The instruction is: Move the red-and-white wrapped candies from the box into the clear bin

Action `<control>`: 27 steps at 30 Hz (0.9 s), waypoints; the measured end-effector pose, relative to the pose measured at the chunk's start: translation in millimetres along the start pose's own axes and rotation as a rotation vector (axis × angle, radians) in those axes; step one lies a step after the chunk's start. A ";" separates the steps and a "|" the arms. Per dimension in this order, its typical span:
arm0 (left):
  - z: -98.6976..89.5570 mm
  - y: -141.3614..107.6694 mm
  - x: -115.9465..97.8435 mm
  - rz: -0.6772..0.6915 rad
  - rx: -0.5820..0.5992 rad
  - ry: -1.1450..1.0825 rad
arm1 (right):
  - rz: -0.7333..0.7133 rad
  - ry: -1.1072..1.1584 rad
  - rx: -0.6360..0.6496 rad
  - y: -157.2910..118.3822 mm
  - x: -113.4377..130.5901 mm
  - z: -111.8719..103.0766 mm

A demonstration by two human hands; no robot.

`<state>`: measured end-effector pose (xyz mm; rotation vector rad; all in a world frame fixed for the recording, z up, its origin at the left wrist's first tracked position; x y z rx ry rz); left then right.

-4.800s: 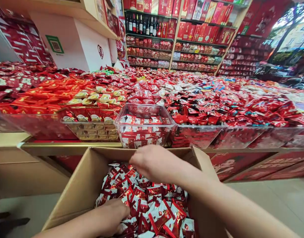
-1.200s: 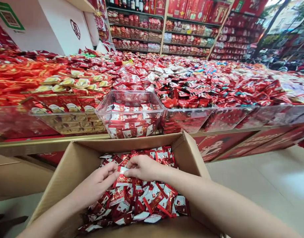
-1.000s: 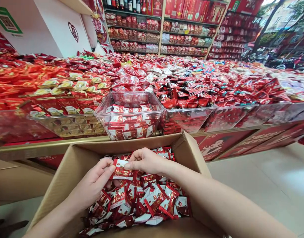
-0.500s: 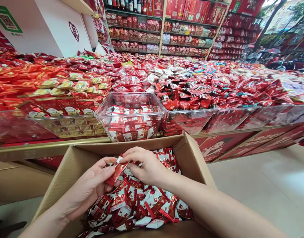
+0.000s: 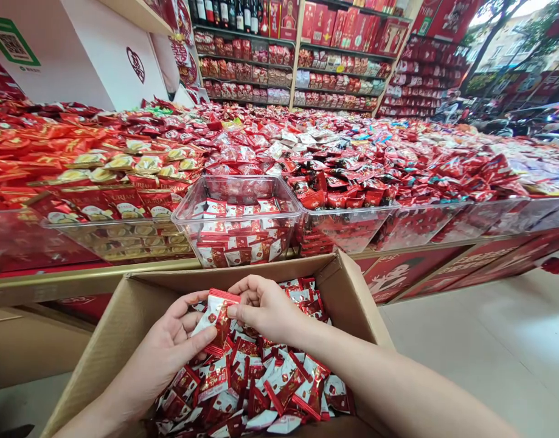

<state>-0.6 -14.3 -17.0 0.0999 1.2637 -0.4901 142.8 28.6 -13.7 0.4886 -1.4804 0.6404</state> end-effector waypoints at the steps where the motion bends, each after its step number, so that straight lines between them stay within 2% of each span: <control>1: 0.7 -0.2 -0.6 -0.006 -0.003 0.001 | -0.013 -0.019 -0.001 -0.2 0.6 -0.1; 7: 0.3 -0.1 -4.0 -0.011 -0.047 -0.004 | -0.040 -0.071 -0.010 -0.4 1.9 0.2; 17: 0.4 0.1 -5.5 -0.040 -0.098 0.042 | -0.050 -0.021 -0.028 0.2 -2.7 4.3; 19: -1.6 0.3 -3.6 -0.044 -0.126 0.058 | -0.088 -0.159 -0.098 -2.0 0.9 2.9; 22: -7.5 1.4 2.1 -0.069 -0.161 0.085 | -0.240 -0.549 -0.168 -8.8 13.3 6.6; 25: -12.9 2.9 8.5 -0.087 -0.140 0.118 | -0.374 -0.847 -0.037 -14.7 21.0 19.1; 27: -15.1 3.4 11.1 -0.088 -0.124 0.158 | -0.389 -1.001 0.042 -16.4 21.2 25.4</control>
Point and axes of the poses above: each hand's wrist, its own y-axis towards the middle knuckle, its own z-axis out of the palm, x = y × z, the point moved 3 cm from there along y, towards the middle knuckle, and after that the axes turned 10 degrees about x, right-handed, at the moved point
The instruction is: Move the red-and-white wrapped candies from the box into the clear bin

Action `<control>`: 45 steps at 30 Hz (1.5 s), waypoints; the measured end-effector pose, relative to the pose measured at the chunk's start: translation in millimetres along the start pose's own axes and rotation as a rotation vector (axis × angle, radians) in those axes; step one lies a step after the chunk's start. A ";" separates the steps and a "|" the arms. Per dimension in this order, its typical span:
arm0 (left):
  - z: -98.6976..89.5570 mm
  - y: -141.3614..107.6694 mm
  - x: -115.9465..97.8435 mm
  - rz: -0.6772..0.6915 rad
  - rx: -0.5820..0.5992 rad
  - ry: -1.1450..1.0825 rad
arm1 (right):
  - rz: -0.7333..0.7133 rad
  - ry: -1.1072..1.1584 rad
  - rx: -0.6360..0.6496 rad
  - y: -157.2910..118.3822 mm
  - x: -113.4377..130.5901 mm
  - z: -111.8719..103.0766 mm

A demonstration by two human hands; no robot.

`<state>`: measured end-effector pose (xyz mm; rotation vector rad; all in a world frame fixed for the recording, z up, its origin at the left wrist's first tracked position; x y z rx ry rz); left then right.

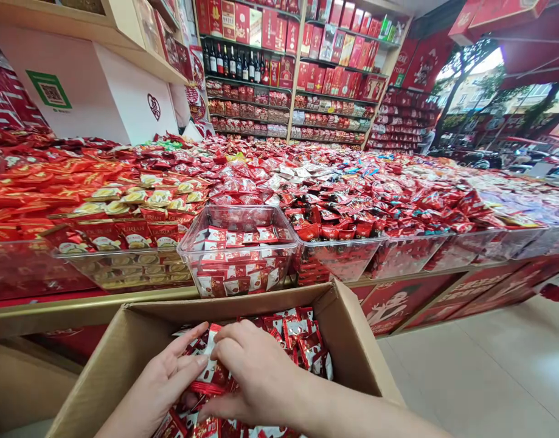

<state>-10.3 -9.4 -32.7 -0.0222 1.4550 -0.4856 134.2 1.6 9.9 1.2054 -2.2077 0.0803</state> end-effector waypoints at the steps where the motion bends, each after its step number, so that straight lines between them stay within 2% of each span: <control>1: -0.2 0.1 0.6 0.007 0.005 0.019 | 0.000 -0.065 0.038 0.1 1.0 1.6; 4: 1.0 -1.1 -0.5 0.048 -0.010 0.030 | 0.028 -0.187 0.095 0.6 0.3 3.5; 12: 2.6 -2.5 -1.8 0.121 -0.098 -0.049 | -0.055 -0.337 0.090 0.4 1.2 1.5; 16: 2.3 -0.4 -1.3 0.129 -0.061 0.017 | -0.076 -0.359 0.104 0.4 0.9 3.6; 18: 0.7 0.0 -1.2 0.089 -0.057 0.090 | -0.057 -0.365 0.148 0.9 -3.6 4.6; 21: -5.9 0.3 -0.9 0.026 -0.076 0.312 | 0.053 -0.418 0.254 0.5 -20.0 5.0; 23: -10.6 0.5 0.1 0.019 -0.062 0.621 | 0.160 -0.478 0.322 -1.4 -34.7 4.2; 25: -12.7 -0.5 6.0 -0.021 0.008 0.992 | 0.258 -0.535 0.405 -3.9 -47.2 4.2; 27: -12.3 -4.3 17.8 -0.101 0.116 1.230 | 0.363 -0.575 0.546 -6.9 -55.1 6.3; 29: -8.9 -10.9 31.8 -0.173 0.223 1.300 | 0.458 -0.588 0.694 -9.6 -56.9 9.1; 31: -3.3 -17.8 44.4 -0.216 0.294 1.322 | 0.508 -0.586 0.784 -11.0 -54.2 11.1; 34: 3.9 -20.6 55.8 -0.252 0.323 1.378 | 0.517 -0.565 0.790 -11.0 -50.4 11.4; 38: 5.0 2.9 56.6 -0.270 0.251 1.429 | 0.558 -0.533 0.748 -11.4 -54.9 9.3; 42: -1.7 43.9 53.2 -0.286 0.081 1.391 | 0.563 -0.510 0.733 -11.0 -57.0 9.7; 45: -7.8 63.3 52.3 -0.279 -0.021 1.317 | 0.548 -0.477 0.728 -11.7 -55.1 11.7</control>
Point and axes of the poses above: each hand's wrist, its own y-axis towards the middle knuckle, its own z-axis out of the palm, x = y × z, the point moved 3 cm from there along y, towards the middle knuckle, and after that the axes turned 10 degrees about x, right-handed, at the moved point
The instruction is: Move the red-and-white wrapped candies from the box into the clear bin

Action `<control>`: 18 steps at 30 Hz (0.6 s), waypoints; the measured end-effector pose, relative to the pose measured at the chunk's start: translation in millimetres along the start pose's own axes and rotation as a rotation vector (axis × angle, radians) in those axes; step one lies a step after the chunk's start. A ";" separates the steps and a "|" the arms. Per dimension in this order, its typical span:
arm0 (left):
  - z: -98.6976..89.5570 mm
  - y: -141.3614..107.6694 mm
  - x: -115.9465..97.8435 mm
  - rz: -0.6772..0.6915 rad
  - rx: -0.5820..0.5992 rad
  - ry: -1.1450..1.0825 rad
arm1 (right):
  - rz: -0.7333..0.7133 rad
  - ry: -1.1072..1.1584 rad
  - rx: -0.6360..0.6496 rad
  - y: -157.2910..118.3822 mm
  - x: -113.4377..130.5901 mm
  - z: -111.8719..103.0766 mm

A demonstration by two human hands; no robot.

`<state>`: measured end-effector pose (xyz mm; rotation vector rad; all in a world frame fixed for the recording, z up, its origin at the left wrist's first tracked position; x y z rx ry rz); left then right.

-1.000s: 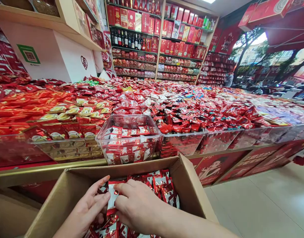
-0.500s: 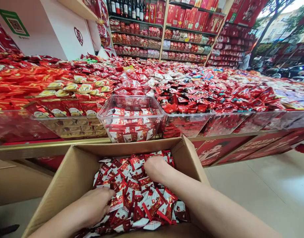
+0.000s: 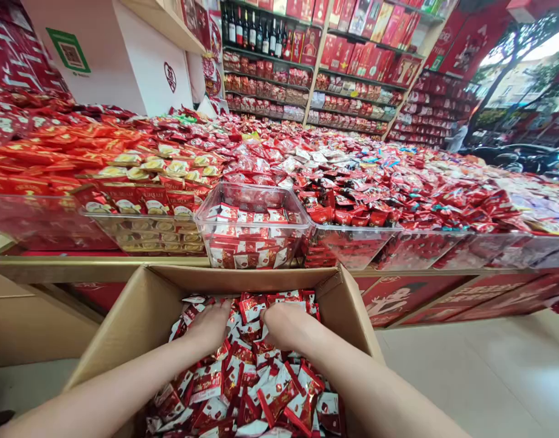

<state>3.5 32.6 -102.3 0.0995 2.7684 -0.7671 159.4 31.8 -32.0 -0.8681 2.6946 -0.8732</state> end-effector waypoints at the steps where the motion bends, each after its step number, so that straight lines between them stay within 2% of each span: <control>1: -1.4 2.7 1.2 -0.016 -0.014 -0.028 | -0.014 0.012 -0.005 -0.3 0.8 0.4; 3: -5.5 2.9 3.3 -0.032 -0.030 -0.085 | -0.043 0.052 -0.025 -0.5 1.6 0.6; 5: -13.3 -3.0 2.6 -0.005 -0.042 -0.147 | -0.064 0.116 -0.102 -0.5 1.4 -1.7; 8: -33.2 -19.0 -5.7 0.124 -0.106 -0.262 | -0.126 0.284 -0.312 -1.2 -0.1 -8.6; 10: -47.3 -30.8 -13.9 0.237 -0.137 -0.372 | -0.201 0.449 -0.395 -0.9 -1.2 -11.7; 14: -65.1 -46.4 -25.9 0.417 -0.109 -0.676 | -0.306 0.882 -0.346 2.9 -3.3 -14.6; 18: -72.3 -51.4 -27.5 0.460 -0.138 -0.973 | -0.431 1.387 -0.271 3.4 -1.4 -22.5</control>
Point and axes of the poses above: each hand's wrist, its own y-axis towards the middle knuckle, its own z-axis out of the palm, x = y × z, the point moved 3 cm from there along y, towards the middle knuckle, and after that the axes turned 10 degrees about x, right-handed, at the moved point
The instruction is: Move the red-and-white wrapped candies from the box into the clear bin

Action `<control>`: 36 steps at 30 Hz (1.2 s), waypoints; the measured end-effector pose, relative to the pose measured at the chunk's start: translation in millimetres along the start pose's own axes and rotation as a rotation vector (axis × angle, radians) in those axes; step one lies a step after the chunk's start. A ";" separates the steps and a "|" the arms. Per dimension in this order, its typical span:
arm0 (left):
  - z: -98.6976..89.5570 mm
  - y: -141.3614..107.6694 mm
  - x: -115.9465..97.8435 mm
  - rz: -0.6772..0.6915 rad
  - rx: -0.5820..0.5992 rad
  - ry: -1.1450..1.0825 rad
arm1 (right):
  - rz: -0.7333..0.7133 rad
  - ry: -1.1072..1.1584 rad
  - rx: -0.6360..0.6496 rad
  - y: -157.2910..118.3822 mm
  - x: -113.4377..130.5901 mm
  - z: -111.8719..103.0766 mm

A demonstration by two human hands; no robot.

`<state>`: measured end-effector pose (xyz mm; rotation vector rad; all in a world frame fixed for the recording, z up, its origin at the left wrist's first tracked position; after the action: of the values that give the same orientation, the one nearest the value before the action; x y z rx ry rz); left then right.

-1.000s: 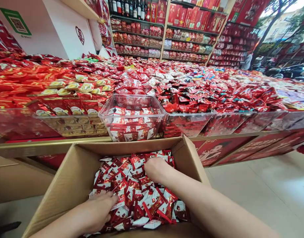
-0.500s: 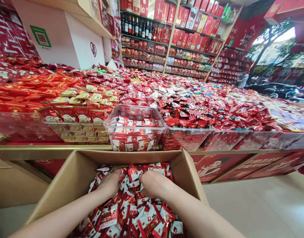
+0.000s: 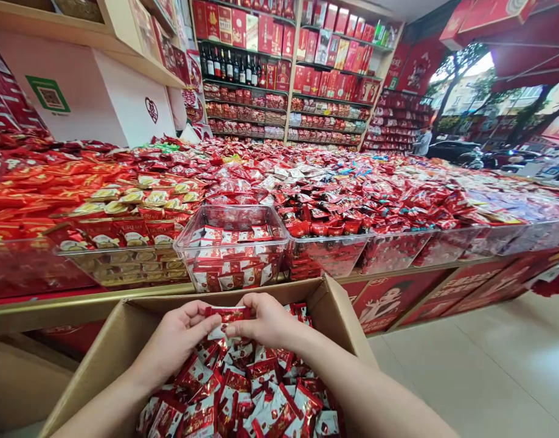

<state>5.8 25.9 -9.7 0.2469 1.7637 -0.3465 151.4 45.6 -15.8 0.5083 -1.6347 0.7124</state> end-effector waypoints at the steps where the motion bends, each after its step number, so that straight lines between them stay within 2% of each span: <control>1: -0.2 -0.5 -0.8 0.005 -0.025 -0.044 | -0.013 0.094 -0.014 0.5 2.5 0.3; 6: 5.6 -3.5 -0.6 -0.012 -0.019 -0.330 | -0.009 0.286 -0.108 -0.1 8.6 1.5; 9: 7.3 -5.0 -1.0 -0.031 -0.033 -0.470 | -0.006 0.295 -0.118 -0.5 8.2 1.5; 13: 6.0 -7.2 -5.1 -0.039 -0.041 -0.532 | -0.036 0.237 -0.119 -0.3 7.3 0.5; 16: 2.7 -8.2 -8.7 -0.038 -0.047 -0.552 | -0.104 0.011 -0.160 -3.8 12.8 -0.9; 18: -0.8 -8.7 -11.2 -0.039 -0.067 -0.558 | -0.262 -0.268 -0.205 -9.6 22.7 -0.1; 20: -4.0 -9.7 -14.0 -0.037 -0.085 -0.569 | -0.420 -0.600 -0.181 -16.3 31.6 5.9; 22: -5.5 -11.2 -16.5 -0.037 -0.066 -0.600 | -0.520 -0.907 -0.133 -22.0 36.7 13.4; 24: -6.1 -13.1 -17.6 -0.030 -0.034 -0.642 | -0.602 -1.114 -0.153 -27.7 43.3 17.8; 27: -7.7 -15.6 -15.7 0.011 0.021 -0.709 | -0.758 -1.241 -0.223 -36.5 67.5 16.8; 30: -9.8 -16.4 -11.7 0.040 0.063 -0.742 | -0.870 -1.195 -0.365 -37.4 109.4 0.6; 33: -10.7 -15.5 -9.2 0.022 0.070 -0.708 | -0.809 -1.201 -0.495 -14.0 147.5 -27.5; 34: -10.5 -15.1 -9.1 0.019 0.075 -0.690 | -0.741 -1.242 -0.497 0.0 155.3 -37.1; 36: -9.5 -14.6 -9.3 0.012 0.084 -0.665 | -0.578 -1.359 -0.409 33.0 161.4 -53.4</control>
<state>-5.8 15.9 2.7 0.1743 1.0938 -0.4350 137.5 116.1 141.8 1.2284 -2.5620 -0.5879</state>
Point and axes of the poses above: each hand's wrist, its own y-axis towards the middle knuckle, its own z-axis out of the palm, x = y × z, the point moved 3 cm from there along y, towards the middle knuckle, and after that the axes turned 10 degrees about x, right-handed, at the moved point
